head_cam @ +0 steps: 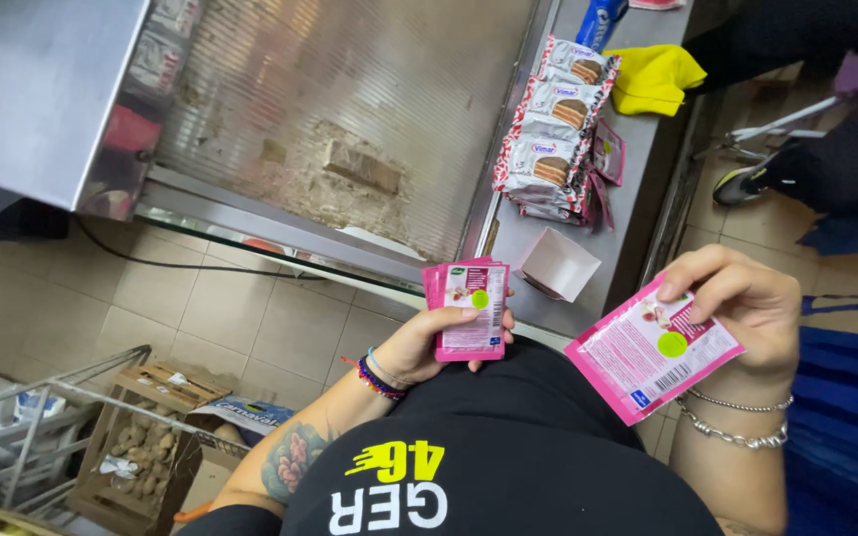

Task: The person organizes multiple small pink and green packets, handling them by hand and placing them into a shelf display rack.

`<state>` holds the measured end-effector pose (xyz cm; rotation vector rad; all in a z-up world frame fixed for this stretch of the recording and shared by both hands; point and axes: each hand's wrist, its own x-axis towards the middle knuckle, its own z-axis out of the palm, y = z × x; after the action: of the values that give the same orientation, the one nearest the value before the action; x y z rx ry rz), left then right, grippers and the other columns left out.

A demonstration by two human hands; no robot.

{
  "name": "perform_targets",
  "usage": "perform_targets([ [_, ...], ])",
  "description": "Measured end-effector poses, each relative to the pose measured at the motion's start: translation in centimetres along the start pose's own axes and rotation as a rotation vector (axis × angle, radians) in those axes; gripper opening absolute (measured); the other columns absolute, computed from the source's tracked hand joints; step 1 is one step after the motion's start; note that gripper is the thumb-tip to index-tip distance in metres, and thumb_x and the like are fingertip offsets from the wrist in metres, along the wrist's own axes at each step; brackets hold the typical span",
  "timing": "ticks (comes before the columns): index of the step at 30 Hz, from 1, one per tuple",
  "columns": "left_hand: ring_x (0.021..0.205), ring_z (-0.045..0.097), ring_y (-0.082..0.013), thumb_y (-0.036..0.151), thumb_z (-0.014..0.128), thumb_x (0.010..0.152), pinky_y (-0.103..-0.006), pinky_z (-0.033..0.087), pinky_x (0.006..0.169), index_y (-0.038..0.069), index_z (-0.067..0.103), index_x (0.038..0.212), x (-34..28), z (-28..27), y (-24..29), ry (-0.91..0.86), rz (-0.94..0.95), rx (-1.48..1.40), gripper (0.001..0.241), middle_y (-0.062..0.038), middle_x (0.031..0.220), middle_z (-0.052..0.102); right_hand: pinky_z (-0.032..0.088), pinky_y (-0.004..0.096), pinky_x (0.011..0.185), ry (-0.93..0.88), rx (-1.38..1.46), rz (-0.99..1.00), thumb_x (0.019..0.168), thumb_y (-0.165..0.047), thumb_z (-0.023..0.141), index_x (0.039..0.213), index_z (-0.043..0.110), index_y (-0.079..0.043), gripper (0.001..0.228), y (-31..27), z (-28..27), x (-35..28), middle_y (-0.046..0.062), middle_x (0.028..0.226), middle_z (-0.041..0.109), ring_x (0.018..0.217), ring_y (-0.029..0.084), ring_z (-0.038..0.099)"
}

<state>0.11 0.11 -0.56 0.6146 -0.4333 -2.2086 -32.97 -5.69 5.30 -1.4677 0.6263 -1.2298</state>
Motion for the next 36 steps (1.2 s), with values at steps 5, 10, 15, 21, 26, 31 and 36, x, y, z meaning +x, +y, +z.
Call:
perform_targets([
  [5,0.115,0.067,-0.0426,0.037,0.063,0.101,-0.0372,0.067,0.063,-0.004,0.046,0.147,0.8,0.7,0.7,-0.114,-0.184,-0.190,0.064,-0.028,0.127,0.066,0.061,0.025,0.074,0.000,0.001,0.017,0.086,-0.031,0.074,0.081,0.066,-0.013,0.021,-0.3,1.0,0.7,0.013,0.096,0.069,0.084,0.021,0.072],
  [10,0.106,0.071,-0.0403,0.047,0.061,0.105,-0.0546,0.065,0.070,0.002,0.046,0.153,3.6,1.5,0.0,-0.230,-0.328,-0.271,0.067,-0.026,0.130,0.066,0.062,0.029,0.080,-0.232,-0.113,-0.008,0.086,-0.024,0.069,0.076,0.067,-0.012,0.016,0.1,1.2,3.0,0.015,0.097,0.072,0.086,0.023,0.073],
  [15,0.113,0.069,-0.0407,0.051,0.059,0.109,-0.0601,0.064,0.070,0.000,0.050,0.148,4.5,2.3,-0.4,-0.319,-0.400,-0.284,0.065,-0.026,0.134,0.065,0.065,0.029,0.081,-0.429,-0.191,0.023,0.092,-0.007,0.062,0.078,0.069,-0.011,0.015,0.1,2.9,4.9,0.013,0.103,0.076,0.097,0.022,0.075],
  [21,0.129,0.058,-0.0512,0.055,0.055,0.107,-0.0407,0.066,0.070,-0.008,0.037,0.156,3.6,3.3,0.4,-0.536,-0.447,-0.231,0.082,-0.036,0.144,0.054,0.061,0.039,0.095,-0.538,-0.160,-0.006,0.097,-0.007,0.056,0.085,0.071,-0.010,0.019,0.6,3.9,5.5,0.017,0.114,0.075,0.108,0.030,0.074],
  [26,0.131,0.054,-0.0536,0.046,0.058,0.106,-0.0408,0.067,0.071,-0.005,0.030,0.161,3.4,1.7,-0.4,-0.513,-0.395,-0.356,0.079,-0.041,0.149,0.045,0.058,0.037,0.103,-0.238,-0.229,0.151,0.100,-0.005,0.056,0.107,0.065,-0.003,0.011,1.0,3.7,4.5,0.025,0.133,0.066,0.115,0.030,0.072],
  [31,0.128,0.055,-0.0564,0.031,0.074,0.095,-0.0528,0.066,0.073,-0.008,0.030,0.158,1.6,-1.1,2.7,-0.414,-0.214,-0.424,0.087,-0.039,0.142,0.051,0.047,0.036,0.094,-0.194,-0.808,0.082,0.097,-0.008,0.071,0.098,0.073,-0.003,0.005,3.2,3.3,3.5,0.010,0.102,0.074,0.097,0.023,0.067],
  [36,0.110,0.061,-0.0614,0.035,0.069,0.094,-0.0671,0.063,0.058,-0.004,0.045,0.146,0.5,-2.0,3.1,-0.162,0.127,-0.354,0.070,-0.039,0.136,0.055,0.051,0.044,0.077,-0.319,-1.077,0.028,0.082,-0.024,0.083,0.092,0.075,-0.012,0.018,9.0,3.6,1.0,0.010,0.089,0.073,0.080,0.034,0.062],
])
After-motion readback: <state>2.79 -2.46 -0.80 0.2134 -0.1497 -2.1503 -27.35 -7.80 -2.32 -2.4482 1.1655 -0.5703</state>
